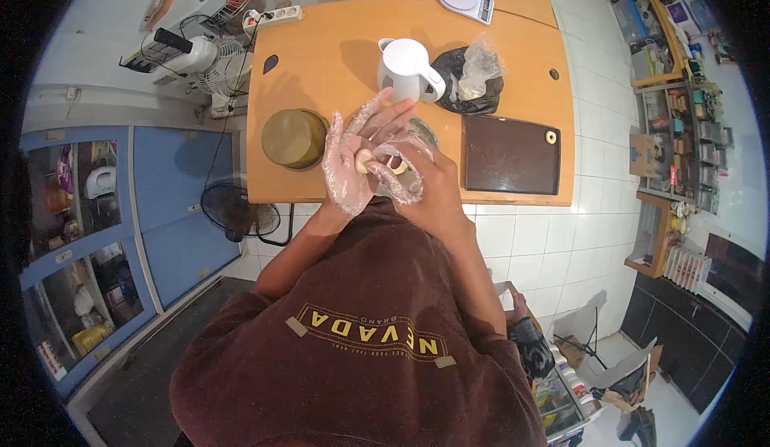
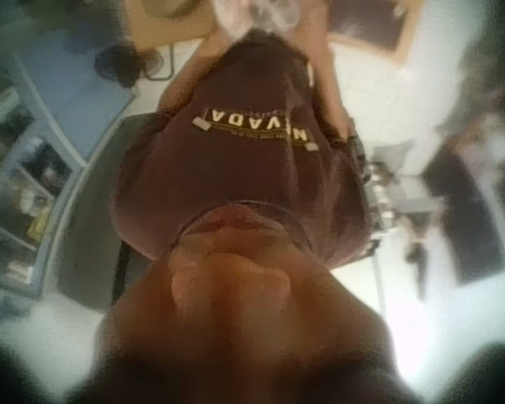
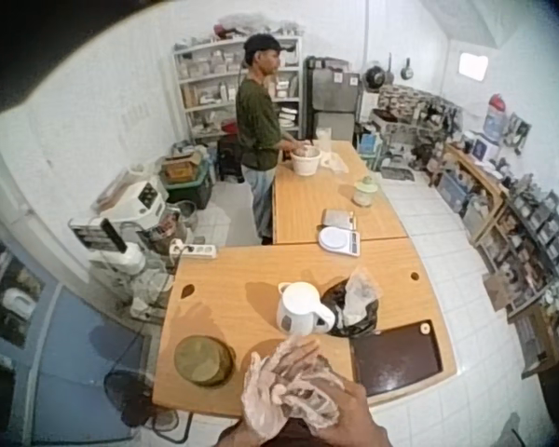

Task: The person handles and shapes pieces of dough by hand. They roll a piece of dough into a ball between their hands and place it back into a bowl.

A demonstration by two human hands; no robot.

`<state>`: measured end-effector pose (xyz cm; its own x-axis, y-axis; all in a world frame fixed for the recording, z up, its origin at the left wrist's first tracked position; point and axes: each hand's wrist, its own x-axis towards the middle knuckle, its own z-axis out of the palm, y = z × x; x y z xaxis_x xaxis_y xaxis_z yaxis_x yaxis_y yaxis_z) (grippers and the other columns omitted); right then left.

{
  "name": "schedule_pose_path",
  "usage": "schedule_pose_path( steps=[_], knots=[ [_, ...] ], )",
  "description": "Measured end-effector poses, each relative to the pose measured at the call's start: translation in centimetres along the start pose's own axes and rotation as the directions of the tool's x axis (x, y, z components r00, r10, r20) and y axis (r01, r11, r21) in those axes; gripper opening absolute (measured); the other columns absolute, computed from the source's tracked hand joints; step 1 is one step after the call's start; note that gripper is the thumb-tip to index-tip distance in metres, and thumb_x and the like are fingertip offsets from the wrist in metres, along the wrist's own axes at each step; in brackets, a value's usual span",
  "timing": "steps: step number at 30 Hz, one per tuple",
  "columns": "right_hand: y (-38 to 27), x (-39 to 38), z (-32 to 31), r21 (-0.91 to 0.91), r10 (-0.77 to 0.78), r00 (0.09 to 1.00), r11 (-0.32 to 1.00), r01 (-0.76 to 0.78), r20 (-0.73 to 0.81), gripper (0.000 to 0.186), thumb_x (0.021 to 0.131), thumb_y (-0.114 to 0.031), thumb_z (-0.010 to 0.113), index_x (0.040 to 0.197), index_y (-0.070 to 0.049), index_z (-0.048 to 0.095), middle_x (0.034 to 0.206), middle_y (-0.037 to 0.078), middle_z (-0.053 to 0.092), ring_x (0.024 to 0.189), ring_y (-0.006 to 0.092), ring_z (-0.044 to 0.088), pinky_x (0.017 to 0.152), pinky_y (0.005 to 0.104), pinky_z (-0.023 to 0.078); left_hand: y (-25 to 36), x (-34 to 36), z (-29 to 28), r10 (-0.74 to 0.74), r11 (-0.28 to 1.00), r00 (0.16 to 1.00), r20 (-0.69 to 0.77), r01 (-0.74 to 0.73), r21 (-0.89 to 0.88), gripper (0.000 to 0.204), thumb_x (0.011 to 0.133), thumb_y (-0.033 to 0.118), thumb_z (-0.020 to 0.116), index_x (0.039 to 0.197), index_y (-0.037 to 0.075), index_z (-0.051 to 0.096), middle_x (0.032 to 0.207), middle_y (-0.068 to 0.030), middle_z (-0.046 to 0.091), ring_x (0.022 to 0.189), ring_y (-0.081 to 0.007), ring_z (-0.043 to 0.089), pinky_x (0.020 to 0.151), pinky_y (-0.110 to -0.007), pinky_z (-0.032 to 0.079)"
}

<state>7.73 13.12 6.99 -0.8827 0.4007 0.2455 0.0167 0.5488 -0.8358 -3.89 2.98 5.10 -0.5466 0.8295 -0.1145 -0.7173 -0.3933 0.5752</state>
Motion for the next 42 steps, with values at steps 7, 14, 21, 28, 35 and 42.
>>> schedule_pose_path(
  steps=[7,14,21,28,35,42],
  knots=[
    [-0.7,0.2,0.8,0.069,0.034,0.995,0.997,-0.028,-0.093,0.036,0.075,0.001,0.077,0.111,-0.001,0.071,0.105,0.021,0.072,0.098,0.0427,0.070,0.088,0.0469,0.056,-0.9,0.3,1.0,0.219,0.949,0.976,0.019,-0.217,0.229,0.078,0.110,0.061,0.019,0.158,0.003,0.035,0.155,-0.0215,0.048,0.150,-0.0270,0.040,0.125,-0.041,0.029],
    [-1.3,1.0,0.9,0.030,0.020,0.997,0.999,-0.017,-0.079,0.022,0.084,0.000,0.078,0.106,0.001,0.073,0.098,0.016,0.072,0.081,0.0264,0.069,0.074,0.0355,0.054,-0.5,0.2,1.5,0.244,0.944,0.968,-0.055,-0.223,0.245,0.078,0.110,0.058,0.016,0.157,-0.003,0.034,0.154,-0.0250,0.047,0.148,-0.0326,0.041,0.128,-0.043,0.025],
    [-1.7,2.5,-0.6,0.154,-0.022,0.992,0.987,0.042,-0.128,0.024,0.091,-0.003,0.072,0.115,-0.002,0.070,0.106,0.019,0.068,0.096,0.0350,0.067,0.085,0.0424,0.053,1.1,-0.3,1.8,0.041,0.962,0.998,-0.054,-0.054,-0.269,0.075,0.110,0.056,0.026,0.160,0.000,0.030,0.159,-0.0241,0.042,0.152,-0.0326,0.036,0.123,-0.042,0.035],
    [-0.3,3.0,-1.2,0.015,-0.258,0.964,0.966,0.258,0.058,0.044,0.078,-0.008,0.081,0.121,-0.005,0.070,0.115,0.017,0.067,0.105,0.0399,0.065,0.094,0.0462,0.052,0.9,-0.5,2.2,0.104,0.961,0.994,-0.031,-0.109,-0.256,0.082,0.108,0.063,0.016,0.164,0.003,0.023,0.168,-0.0221,0.027,0.157,-0.0347,0.023,0.128,-0.048,0.024],
    [0.6,2.0,-0.9,0.024,-0.223,0.947,0.974,0.224,0.233,0.053,0.077,-0.021,0.084,0.126,-0.007,0.069,0.130,0.018,0.062,0.125,0.0417,0.056,0.108,0.0563,0.040,0.7,-0.7,2.0,0.118,0.935,0.993,-0.010,-0.114,-0.336,0.083,0.107,0.064,0.016,0.165,0.004,0.021,0.170,-0.0215,0.023,0.158,-0.0351,0.019,0.128,-0.051,0.022],
    [0.8,3.3,-0.6,-0.173,-0.312,0.946,0.931,0.322,0.087,0.072,0.092,-0.043,0.071,0.153,-0.012,0.048,0.161,0.020,0.038,0.154,0.0463,0.025,0.122,0.0702,0.009,-1.3,-0.2,1.4,0.088,0.943,0.996,-0.031,-0.093,-0.319,0.080,0.108,0.062,0.024,0.166,0.007,0.018,0.171,-0.0149,0.023,0.159,-0.0296,0.020,0.128,-0.048,0.024]
  ],
)
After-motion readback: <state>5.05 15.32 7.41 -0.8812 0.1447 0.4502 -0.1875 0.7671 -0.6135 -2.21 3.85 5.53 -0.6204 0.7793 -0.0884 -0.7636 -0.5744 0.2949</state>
